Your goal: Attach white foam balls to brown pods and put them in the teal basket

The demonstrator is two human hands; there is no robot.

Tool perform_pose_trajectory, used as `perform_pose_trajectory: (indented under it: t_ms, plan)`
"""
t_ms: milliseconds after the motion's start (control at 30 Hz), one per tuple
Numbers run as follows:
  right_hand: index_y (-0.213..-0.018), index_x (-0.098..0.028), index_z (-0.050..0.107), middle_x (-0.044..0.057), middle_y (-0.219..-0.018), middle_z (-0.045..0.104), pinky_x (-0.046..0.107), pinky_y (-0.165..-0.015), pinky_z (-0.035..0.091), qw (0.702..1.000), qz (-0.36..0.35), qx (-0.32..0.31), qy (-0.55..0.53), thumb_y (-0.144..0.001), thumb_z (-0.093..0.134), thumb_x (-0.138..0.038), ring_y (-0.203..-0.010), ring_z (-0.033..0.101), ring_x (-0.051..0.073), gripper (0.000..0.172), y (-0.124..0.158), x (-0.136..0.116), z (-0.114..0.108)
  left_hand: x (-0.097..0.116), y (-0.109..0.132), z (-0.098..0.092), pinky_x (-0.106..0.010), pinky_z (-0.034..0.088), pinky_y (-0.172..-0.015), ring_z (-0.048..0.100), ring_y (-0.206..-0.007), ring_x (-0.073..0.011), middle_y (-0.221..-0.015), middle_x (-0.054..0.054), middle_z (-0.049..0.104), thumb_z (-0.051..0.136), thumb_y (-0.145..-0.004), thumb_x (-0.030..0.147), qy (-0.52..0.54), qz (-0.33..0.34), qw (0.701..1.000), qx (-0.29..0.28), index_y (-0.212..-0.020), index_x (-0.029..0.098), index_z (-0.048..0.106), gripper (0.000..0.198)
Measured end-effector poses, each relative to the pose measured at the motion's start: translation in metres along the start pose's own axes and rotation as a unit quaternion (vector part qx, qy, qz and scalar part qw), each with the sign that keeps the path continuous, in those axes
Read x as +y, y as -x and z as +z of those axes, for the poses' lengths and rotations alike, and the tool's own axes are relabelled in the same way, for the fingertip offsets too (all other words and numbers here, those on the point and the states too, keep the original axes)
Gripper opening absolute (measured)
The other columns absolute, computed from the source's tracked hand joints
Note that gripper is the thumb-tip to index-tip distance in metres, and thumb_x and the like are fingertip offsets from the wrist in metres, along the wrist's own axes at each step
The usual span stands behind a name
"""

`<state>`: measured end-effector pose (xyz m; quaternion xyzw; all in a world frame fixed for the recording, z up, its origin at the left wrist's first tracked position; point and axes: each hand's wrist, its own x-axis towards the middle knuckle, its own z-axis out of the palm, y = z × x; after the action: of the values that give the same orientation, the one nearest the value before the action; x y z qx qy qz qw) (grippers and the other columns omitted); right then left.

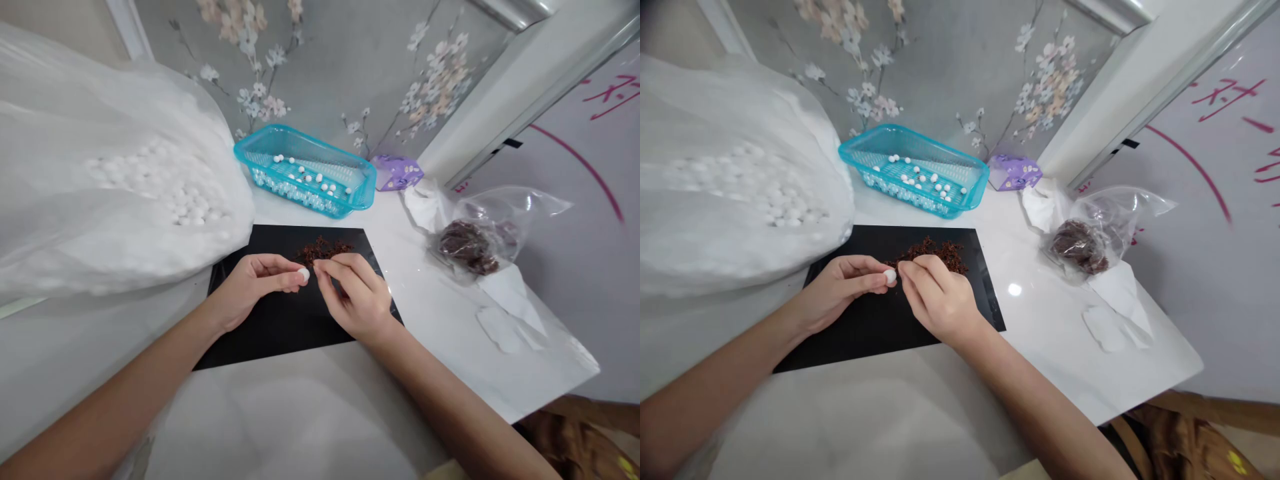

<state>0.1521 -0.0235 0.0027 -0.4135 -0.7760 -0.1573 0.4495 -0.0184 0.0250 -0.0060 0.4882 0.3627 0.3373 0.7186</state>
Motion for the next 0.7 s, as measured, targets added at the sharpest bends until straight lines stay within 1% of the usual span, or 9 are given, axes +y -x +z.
perform_pose_trajectory:
  t_ms: [133,267,400,533,700]
  plan:
    - [-0.097,-0.019,0.059,0.005,-0.081,0.063,0.021,-0.06,0.055,1.0,-0.008,-0.003,0.008,-0.082,0.054,-0.009,-0.071,0.062,0.012,0.018,0.0005,-0.001,0.0008,0.0001,-0.0002,0.0005,-0.018,0.048,-0.064,0.06,-0.063,-0.0084,-0.068,0.0,0.07,0.077,-0.061,0.025,0.006,0.003,1.0,-0.001,-0.073,0.02,0.074,0.013]
    - [-0.098,-0.018,0.059,0.005,-0.081,0.064,0.021,-0.059,0.055,1.0,-0.01,-0.011,0.001,-0.082,0.053,-0.009,-0.071,0.062,0.012,0.019,0.0006,-0.0011,0.0005,-0.0004,-0.0003,0.0007,-0.018,0.048,-0.064,0.06,-0.063,-0.0087,-0.068,-0.001,0.07,0.077,-0.061,0.025,0.004,0.004,1.0,0.001,-0.072,0.02,0.074,0.013]
    - [-0.099,-0.017,0.06,0.006,-0.082,0.063,0.021,-0.059,0.055,1.0,-0.01,-0.011,-0.012,-0.081,0.055,-0.008,-0.072,0.062,0.013,0.021,0.0012,-0.0007,0.0012,-0.0006,0.0001,0.0008,-0.019,0.048,-0.064,0.06,-0.063,-0.0088,-0.068,-0.001,0.07,0.076,-0.061,0.024,0.003,0.007,1.0,-0.001,-0.072,0.02,0.073,0.012]
    - [-0.101,-0.018,0.06,0.005,-0.083,0.063,0.022,-0.058,0.055,1.0,-0.006,-0.011,-0.023,-0.082,0.052,-0.008,-0.073,0.062,0.013,0.023,0.0019,-0.0003,0.0026,-0.0008,-0.0003,0.0008,-0.02,0.048,-0.064,0.061,-0.063,-0.0096,-0.069,-0.001,0.071,0.076,-0.062,0.023,0.001,0.009,1.0,-0.002,-0.072,0.02,0.073,0.011]
    - [-0.099,-0.018,0.061,0.006,-0.084,0.063,0.021,-0.06,0.055,0.999,0.007,-0.007,-0.037,-0.082,0.052,-0.007,-0.076,0.062,0.013,0.022,0.0023,-0.0003,0.0037,-0.0016,-0.0004,0.0004,-0.02,0.048,-0.065,0.061,-0.064,-0.0097,-0.068,-0.001,0.071,0.076,-0.062,0.024,0.002,0.012,1.0,0.003,-0.072,0.02,0.073,0.011]
